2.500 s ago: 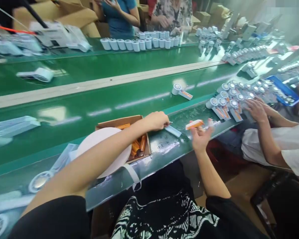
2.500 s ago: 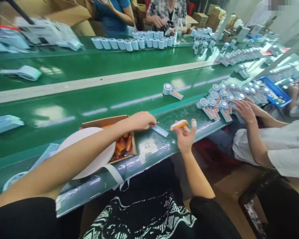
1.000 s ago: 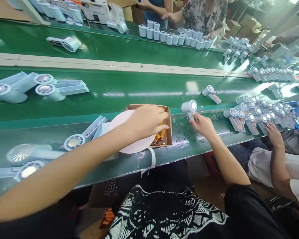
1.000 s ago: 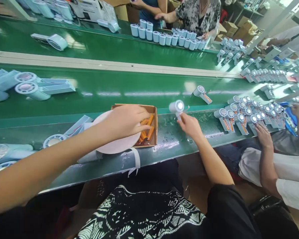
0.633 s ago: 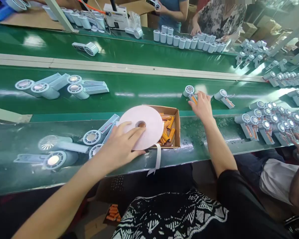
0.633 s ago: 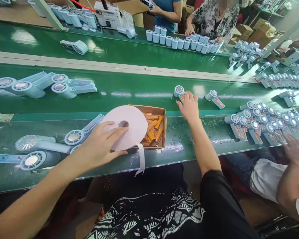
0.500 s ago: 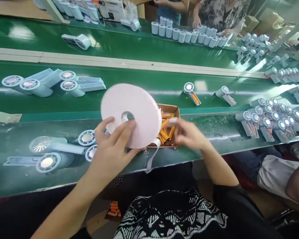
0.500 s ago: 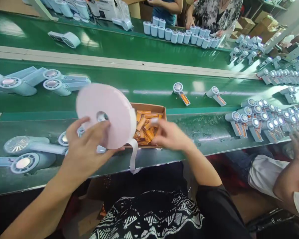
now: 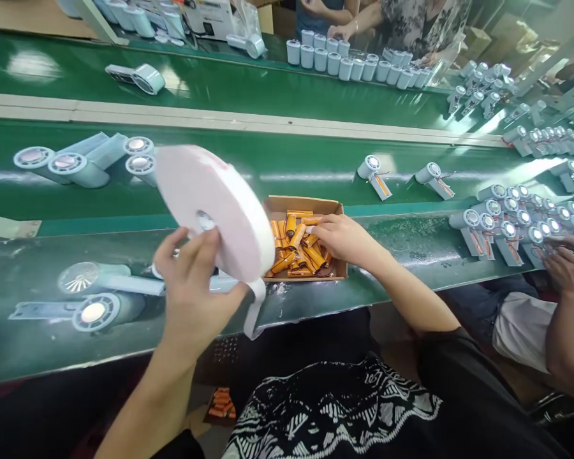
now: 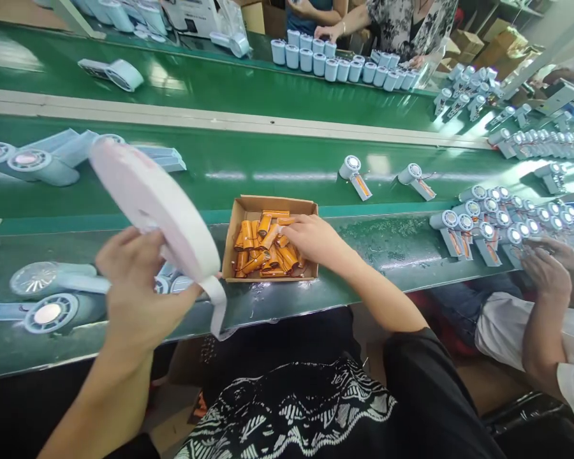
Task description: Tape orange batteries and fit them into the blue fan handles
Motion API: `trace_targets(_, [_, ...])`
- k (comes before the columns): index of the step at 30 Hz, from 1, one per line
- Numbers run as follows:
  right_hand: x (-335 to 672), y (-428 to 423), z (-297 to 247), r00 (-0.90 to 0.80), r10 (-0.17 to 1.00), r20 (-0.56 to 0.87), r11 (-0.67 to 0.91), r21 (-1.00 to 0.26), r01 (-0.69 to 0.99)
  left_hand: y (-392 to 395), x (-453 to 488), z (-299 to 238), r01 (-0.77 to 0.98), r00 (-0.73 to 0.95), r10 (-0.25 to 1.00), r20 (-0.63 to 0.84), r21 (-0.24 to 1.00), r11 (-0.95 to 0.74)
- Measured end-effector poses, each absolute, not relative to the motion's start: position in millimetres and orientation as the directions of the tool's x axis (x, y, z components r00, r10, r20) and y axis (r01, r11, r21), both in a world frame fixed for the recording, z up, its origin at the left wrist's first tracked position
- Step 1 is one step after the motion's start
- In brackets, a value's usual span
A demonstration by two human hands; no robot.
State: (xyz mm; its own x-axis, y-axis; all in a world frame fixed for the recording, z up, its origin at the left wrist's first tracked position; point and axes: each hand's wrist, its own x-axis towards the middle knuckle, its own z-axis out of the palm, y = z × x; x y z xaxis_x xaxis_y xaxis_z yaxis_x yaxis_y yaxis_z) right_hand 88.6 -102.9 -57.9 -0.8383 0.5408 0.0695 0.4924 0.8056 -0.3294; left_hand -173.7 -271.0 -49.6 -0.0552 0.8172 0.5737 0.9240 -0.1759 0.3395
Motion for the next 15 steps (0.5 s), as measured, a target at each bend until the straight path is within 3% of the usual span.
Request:
trace_targets(2, [85.1, -92.8, -61.2, -0.855, 0.519, -0.008, 0.829, -0.241, 0.505, -268.5, -163.2, -54.8, 0.933, -0.051, 0.795, 0.604, 0.314, -0.179])
trace_targets(3, [85.3, -91.7, -61.8, -0.856, 0.517, -0.011, 0.826, -0.253, 0.503, -267.3, -159.4, -56.9, 0.937, -0.031, 0.802, 0.597, 0.296, -0.184])
trace_targets(6, [96.2, -97.5, -53.5, -0.796, 0.586, 0.151, 0.746, -0.484, 0.458, -265.6, -154.8, -61.3, 0.954, 0.001, 0.793, 0.610, 0.237, -0.184])
trace_targets(8, [108.3, -104.6, -39.8, -0.691, 0.662, 0.290, 0.648, -0.685, 0.333, -265.8, -155.0, -63.9, 0.966, 0.022, 0.781, 0.624, 0.188, -0.178])
trace_targets(10, [118.0, -112.5, -24.0, -0.611, 0.721, 0.327, 0.544, -0.813, 0.207, -265.8, -155.3, -66.7, 0.975, 0.051, 0.762, 0.646, 0.132, -0.177])
trace_targets(15, [116.8, -128.4, -4.6, -0.512, 0.826, 0.237, 0.393, -0.892, 0.222, -262.8, -150.1, -70.4, 0.974, 0.162, 0.743, 0.649, 0.017, -0.228])
